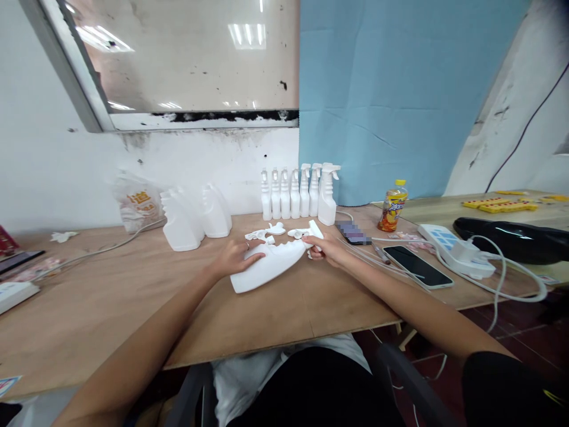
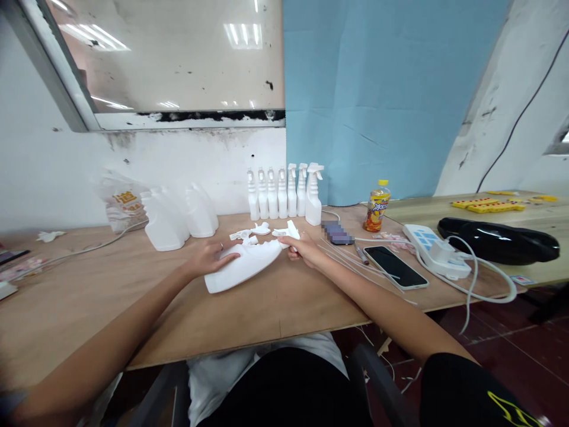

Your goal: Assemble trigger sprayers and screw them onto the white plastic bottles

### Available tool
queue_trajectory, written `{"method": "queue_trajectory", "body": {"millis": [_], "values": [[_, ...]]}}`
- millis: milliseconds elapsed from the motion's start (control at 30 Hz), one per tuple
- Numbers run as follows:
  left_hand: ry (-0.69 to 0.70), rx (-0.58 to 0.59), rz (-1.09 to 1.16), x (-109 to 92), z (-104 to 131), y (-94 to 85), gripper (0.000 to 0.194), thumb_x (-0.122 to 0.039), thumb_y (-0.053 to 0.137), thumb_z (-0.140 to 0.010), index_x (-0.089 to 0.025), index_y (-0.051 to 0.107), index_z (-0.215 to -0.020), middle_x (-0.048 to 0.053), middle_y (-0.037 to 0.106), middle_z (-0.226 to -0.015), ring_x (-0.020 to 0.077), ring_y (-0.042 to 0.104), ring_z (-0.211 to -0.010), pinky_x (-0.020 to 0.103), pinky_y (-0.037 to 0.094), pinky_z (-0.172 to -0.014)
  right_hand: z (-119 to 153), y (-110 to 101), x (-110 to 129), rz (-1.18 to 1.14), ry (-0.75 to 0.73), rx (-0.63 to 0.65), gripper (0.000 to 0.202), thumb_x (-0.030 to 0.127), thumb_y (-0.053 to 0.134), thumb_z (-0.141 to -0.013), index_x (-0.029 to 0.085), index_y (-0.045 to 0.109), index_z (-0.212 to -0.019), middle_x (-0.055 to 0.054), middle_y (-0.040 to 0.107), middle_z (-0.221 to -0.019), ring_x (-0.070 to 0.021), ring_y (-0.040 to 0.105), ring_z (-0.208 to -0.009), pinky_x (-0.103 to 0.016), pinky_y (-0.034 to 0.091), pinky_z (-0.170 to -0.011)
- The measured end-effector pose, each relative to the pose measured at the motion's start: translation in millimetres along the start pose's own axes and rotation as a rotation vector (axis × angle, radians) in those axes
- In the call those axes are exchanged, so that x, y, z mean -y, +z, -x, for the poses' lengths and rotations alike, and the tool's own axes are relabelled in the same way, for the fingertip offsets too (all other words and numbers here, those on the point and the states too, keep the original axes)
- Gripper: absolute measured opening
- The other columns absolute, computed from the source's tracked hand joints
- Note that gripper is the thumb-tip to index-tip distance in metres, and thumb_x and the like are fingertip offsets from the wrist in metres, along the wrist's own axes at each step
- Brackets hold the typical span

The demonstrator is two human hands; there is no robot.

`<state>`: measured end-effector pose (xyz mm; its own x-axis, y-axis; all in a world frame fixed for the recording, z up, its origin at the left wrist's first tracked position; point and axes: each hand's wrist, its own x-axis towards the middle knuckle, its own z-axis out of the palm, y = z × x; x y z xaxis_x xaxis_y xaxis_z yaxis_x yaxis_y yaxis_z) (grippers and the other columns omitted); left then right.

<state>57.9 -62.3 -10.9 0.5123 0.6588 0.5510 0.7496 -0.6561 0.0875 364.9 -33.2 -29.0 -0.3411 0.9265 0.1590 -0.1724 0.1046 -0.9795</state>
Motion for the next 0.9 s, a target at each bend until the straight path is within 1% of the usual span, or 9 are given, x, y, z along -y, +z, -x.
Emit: {"method": "queue_trajectory", "body": {"millis": [100, 233, 300, 333, 433, 533, 600, 733, 900], "values": [[0.015, -0.028, -0.043, -0.1, -0.6, 0.1, 0.053, -0.060, 0.048, -0.094, -0.023, 0.069, -0.124, 0.004, 0.073, -0.073, 0.0161, 0.062, -0.060, 0.026, 0.045, -0.058, -0.9, 0.3, 0.9, 0.004, 0.023, -0.031, 0.046, 0.046, 0.083, -0.068, 0.019, 0.046, -0.064, 0.008, 0.035, -0.046, -0.0057, 0.031, -0.039, -0.021, 0.018, -0.039], [-0.016, 0.048, -0.119, -5.2, -4.9, -7.2, 0.048, -0.057, 0.046, -0.095, -0.025, 0.068, -0.123, 0.004, 0.075, -0.083, 0.0185, 0.066, -0.066, 0.028, 0.046, -0.060, -1.8, 0.9, -4.4, 0.022, 0.013, -0.032, 0.048, 0.051, 0.082, -0.069, 0.020, 0.046, -0.067, 0.008, 0.037, -0.046, -0.0061, 0.032, -0.040, -0.021, 0.019, -0.038], [0.001, 0.054, -0.224, -12.5, -6.8, -8.5, 0.046, -0.050, 0.041, -0.099, -0.022, 0.067, -0.124, 0.008, 0.075, -0.089, 0.0226, 0.069, -0.077, 0.031, 0.049, -0.066, -1.8, 4.5, -9.4, 0.046, 0.003, -0.037, 0.049, 0.054, 0.081, -0.068, 0.020, 0.046, -0.068, 0.007, 0.039, -0.047, -0.0064, 0.033, -0.040, -0.021, 0.022, -0.038], [0.022, 0.043, -0.272, -17.7, -7.4, -7.6, 0.047, -0.048, 0.039, -0.099, -0.020, 0.065, -0.126, 0.010, 0.074, -0.097, 0.0251, 0.069, -0.086, 0.034, 0.050, -0.071, -1.4, 7.5, -12.2, 0.070, -0.014, -0.045, 0.049, 0.055, 0.081, -0.069, 0.020, 0.046, -0.068, 0.007, 0.041, -0.047, -0.0067, 0.034, -0.041, -0.021, 0.023, -0.038], [0.098, 0.011, -0.336, -38.0, -8.2, 0.8, 0.058, -0.055, 0.046, -0.096, -0.017, 0.052, -0.139, 0.015, 0.070, -0.117, 0.0300, 0.065, -0.107, 0.041, 0.049, -0.087, 1.7, 19.9, -21.7, 0.140, -0.066, -0.039, 0.047, 0.056, 0.078, -0.071, 0.020, 0.049, -0.071, 0.006, 0.045, -0.048, -0.0081, 0.037, -0.040, -0.022, 0.028, -0.038], [0.114, 0.044, -0.373, -57.0, -8.6, 11.6, 0.083, -0.064, 0.056, -0.087, -0.014, 0.036, -0.150, 0.014, 0.072, -0.109, 0.0308, 0.066, -0.102, 0.042, 0.047, -0.090, 6.6, 31.1, -31.9, 0.152, -0.059, 0.003, 0.045, 0.057, 0.078, -0.072, 0.021, 0.050, -0.072, 0.005, 0.048, -0.047, -0.0091, 0.039, -0.039, -0.023, 0.029, -0.038], [0.085, 0.071, -0.419, -64.7, -8.9, 16.1, 0.089, -0.062, 0.059, -0.085, -0.014, 0.029, -0.153, 0.013, 0.073, -0.101, 0.0306, 0.068, -0.094, 0.041, 0.048, -0.084, 8.7, 34.5, -38.0, 0.156, -0.047, 0.030, 0.046, 0.057, 0.078, -0.071, 0.021, 0.050, -0.071, 0.005, 0.048, -0.046, -0.0092, 0.038, -0.038, -0.023, 0.028, -0.038], [0.023, 0.098, -0.466, -69.8, -9.0, 16.4, 0.086, -0.057, 0.056, -0.086, -0.017, 0.025, -0.155, 0.011, 0.075, -0.097, 0.0290, 0.069, -0.085, 0.036, 0.047, -0.072, 7.5, 32.8, -46.7, 0.213, -0.082, 0.085, 0.046, 0.060, 0.074, -0.075, 0.021, 0.048, -0.069, 0.005, 0.048, -0.043, -0.0098, 0.038, -0.036, -0.024, 0.026, -0.038], [0.031, 0.110, -0.459, -71.5, -8.9, 12.6, 0.078, -0.054, 0.056, -0.086, -0.021, 0.033, -0.152, 0.010, 0.075, -0.096, 0.0290, 0.069, -0.087, 0.036, 0.046, -0.071, 4.6, 30.1, -50.1, 0.219, -0.110, 0.103, 0.045, 0.059, 0.073, -0.077, 0.022, 0.049, -0.070, 0.006, 0.047, -0.042, -0.0096, 0.036, -0.036, -0.024, 0.024, -0.038]]}}
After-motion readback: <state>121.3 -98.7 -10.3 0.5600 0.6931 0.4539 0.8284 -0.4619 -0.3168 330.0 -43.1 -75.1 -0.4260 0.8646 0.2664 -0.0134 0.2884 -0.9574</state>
